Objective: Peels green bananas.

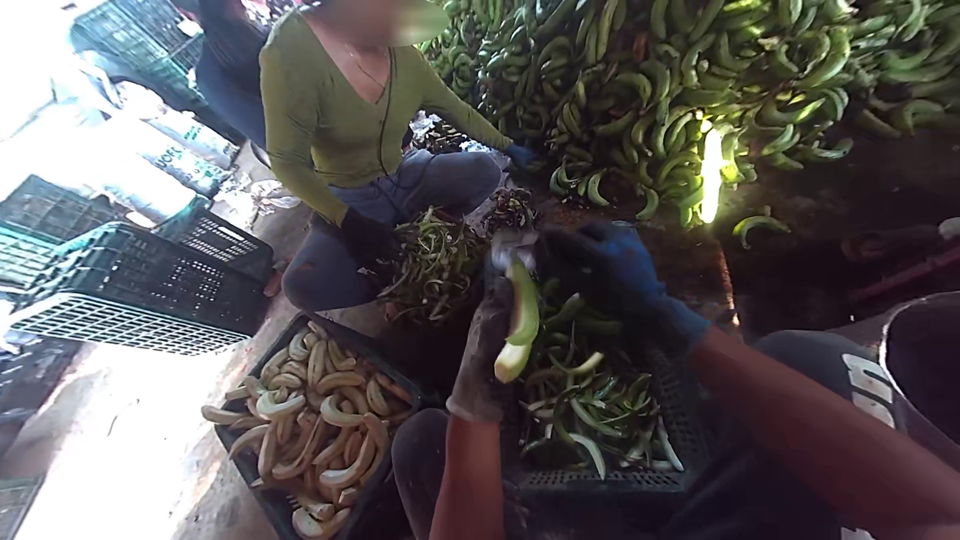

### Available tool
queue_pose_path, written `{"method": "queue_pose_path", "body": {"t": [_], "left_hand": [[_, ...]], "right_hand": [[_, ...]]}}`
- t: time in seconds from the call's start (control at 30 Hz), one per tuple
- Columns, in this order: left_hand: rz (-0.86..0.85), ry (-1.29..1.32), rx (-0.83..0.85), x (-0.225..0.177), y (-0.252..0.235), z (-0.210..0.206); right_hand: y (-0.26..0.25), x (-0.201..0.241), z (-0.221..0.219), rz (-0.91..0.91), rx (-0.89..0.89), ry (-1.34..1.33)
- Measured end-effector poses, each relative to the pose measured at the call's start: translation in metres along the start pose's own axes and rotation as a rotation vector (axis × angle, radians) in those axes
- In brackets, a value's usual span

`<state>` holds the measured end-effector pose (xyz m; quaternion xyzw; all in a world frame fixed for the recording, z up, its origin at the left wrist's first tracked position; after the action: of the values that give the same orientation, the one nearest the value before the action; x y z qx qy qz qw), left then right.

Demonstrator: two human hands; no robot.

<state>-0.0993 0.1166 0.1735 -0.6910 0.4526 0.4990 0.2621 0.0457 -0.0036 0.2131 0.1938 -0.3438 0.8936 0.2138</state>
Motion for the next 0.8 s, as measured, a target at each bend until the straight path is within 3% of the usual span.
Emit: {"method": "queue_pose_path", "body": {"t": [0.07,0.13,0.37,0.5,0.57,0.63,0.7,0.8], "left_hand": [[0.110,0.058,0.097,0.007,-0.001,-0.008],[0.032,0.078,-0.003,0.000,-0.006,-0.002],[-0.591,-0.208,-0.915,-0.028,0.014,0.055],[-0.679,-0.303,-1.088,-0.045,0.025,0.074],[-0.651,-0.287,-0.962,-0.045,0.023,0.068],[-0.526,-0.256,-0.618,-0.039,0.014,0.048],[-0.293,-0.230,-0.162,-0.026,0.010,0.028],[-0.025,-0.139,0.173,-0.015,0.009,0.011]], "right_hand": [[-0.010,-0.022,0.016,-0.213,-0.021,0.020],[-0.004,-0.018,0.020,-0.283,0.034,-0.014],[0.038,0.059,-0.025,-0.009,0.164,-0.012],[0.043,0.075,-0.032,0.113,0.151,0.009],[0.036,0.073,-0.033,0.094,0.140,-0.004],[0.021,0.056,-0.034,0.023,0.177,-0.043],[0.005,0.029,-0.032,-0.033,0.209,-0.079],[-0.005,0.002,-0.025,-0.089,0.215,-0.081]]}}
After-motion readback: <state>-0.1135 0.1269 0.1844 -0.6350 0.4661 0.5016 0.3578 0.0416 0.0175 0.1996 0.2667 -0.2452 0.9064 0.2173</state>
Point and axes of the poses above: each hand's wrist, its own y-axis away from the middle knuckle, its own z-axis out of the back of the hand, x = y × z, the point moved 7 cm from there along -y, towards the middle knuckle
